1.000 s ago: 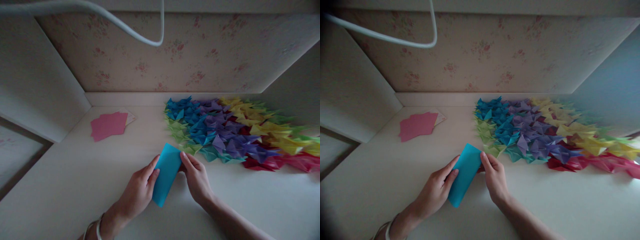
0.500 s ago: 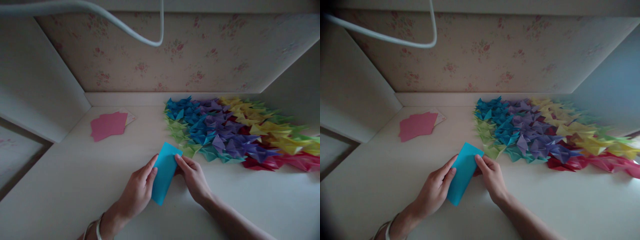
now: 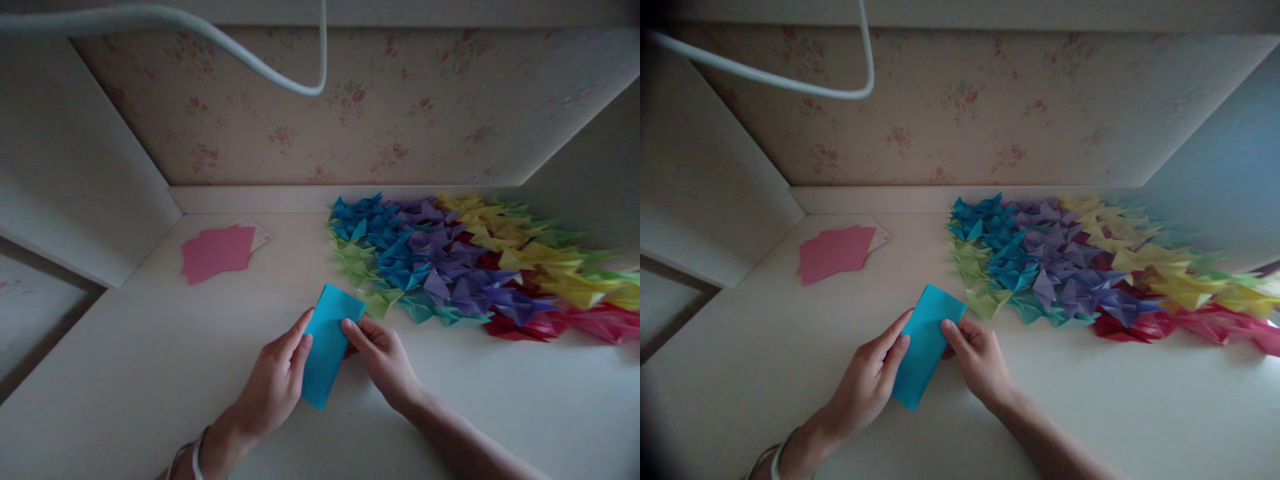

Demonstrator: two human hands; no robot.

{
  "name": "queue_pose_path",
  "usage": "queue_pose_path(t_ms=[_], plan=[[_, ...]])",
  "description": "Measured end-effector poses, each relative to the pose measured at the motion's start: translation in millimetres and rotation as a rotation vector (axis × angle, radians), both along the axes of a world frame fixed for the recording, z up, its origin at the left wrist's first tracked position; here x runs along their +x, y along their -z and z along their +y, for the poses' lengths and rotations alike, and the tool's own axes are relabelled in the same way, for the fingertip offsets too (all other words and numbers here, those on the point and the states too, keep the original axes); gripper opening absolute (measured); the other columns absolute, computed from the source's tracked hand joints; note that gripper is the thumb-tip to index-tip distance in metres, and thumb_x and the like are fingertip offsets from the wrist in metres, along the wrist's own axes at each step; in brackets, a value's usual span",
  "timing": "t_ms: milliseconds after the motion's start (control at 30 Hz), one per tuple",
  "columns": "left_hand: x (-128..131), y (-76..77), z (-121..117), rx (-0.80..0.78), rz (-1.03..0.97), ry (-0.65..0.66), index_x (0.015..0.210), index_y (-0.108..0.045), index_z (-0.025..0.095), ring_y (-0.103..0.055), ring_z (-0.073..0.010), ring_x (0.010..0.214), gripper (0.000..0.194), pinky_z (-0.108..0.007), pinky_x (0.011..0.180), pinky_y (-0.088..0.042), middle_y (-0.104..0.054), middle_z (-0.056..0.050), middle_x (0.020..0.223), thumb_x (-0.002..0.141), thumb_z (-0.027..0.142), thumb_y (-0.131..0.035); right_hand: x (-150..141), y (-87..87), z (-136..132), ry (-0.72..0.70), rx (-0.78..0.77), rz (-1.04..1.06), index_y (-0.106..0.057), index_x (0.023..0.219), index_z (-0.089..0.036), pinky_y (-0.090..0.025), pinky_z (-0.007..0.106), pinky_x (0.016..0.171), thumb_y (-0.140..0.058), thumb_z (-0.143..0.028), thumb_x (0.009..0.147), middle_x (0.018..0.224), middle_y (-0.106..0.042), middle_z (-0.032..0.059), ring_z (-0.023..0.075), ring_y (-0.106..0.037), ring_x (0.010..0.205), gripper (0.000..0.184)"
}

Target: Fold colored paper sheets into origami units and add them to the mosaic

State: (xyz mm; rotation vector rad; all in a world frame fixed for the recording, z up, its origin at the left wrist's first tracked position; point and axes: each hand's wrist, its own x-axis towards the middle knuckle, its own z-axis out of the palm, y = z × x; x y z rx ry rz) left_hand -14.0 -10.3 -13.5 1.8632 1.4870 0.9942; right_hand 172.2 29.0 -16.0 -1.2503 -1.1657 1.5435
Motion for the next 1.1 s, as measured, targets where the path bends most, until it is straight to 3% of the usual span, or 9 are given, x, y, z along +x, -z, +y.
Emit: queue_pose_path(t_ms=[100, 233, 1100], plan=[[0, 0.1, 0, 0.006, -0.007, 0.002, 0.142, -0.052, 0.016, -0.068, -0.0217, 0.117, 0.042, -0.030, 0.097, -0.056, -0.067, -0.011, 0.134, 0.103, 0.027, -0.043, 0, -1.2, 0, -0.002, -0.011, 0.022, -0.066, 0.066, -0.017, -0.050, 0.031, 0.061, -0.070, -0.063, 0.077, 0.062, -0.064, 0.0024, 0.0195, -0.061, 0.061, 0.048], [0, -1.4, 0, -0.010, -0.014, -0.015, 0.142, -0.052, 0.014, -0.069, -0.0217, 0.115, 0.042, -0.028, 0.095, -0.056, -0.068, -0.012, 0.132, 0.103, 0.028, -0.043, 0, -3.5, -3, -0.117, -0.059, 0.094, -0.068, 0.069, -0.016, -0.051, 0.030, 0.063, -0.069, -0.063, 0.079, 0.065, -0.066, 0.0026, 0.0187, -0.062, 0.063, 0.048], [0, -2.6, -1, 0.013, -0.025, -0.077, 0.139, -0.055, 0.011, -0.068, -0.0226, 0.116, 0.042, -0.028, 0.093, -0.056, -0.067, -0.015, 0.133, 0.103, 0.028, -0.042, -1, -1.8, -11, -0.375, -0.019, 0.016, -0.067, 0.072, -0.013, -0.052, 0.026, 0.060, -0.066, -0.064, 0.082, 0.068, -0.072, 0.0065, 0.0173, -0.067, 0.063, 0.051]])
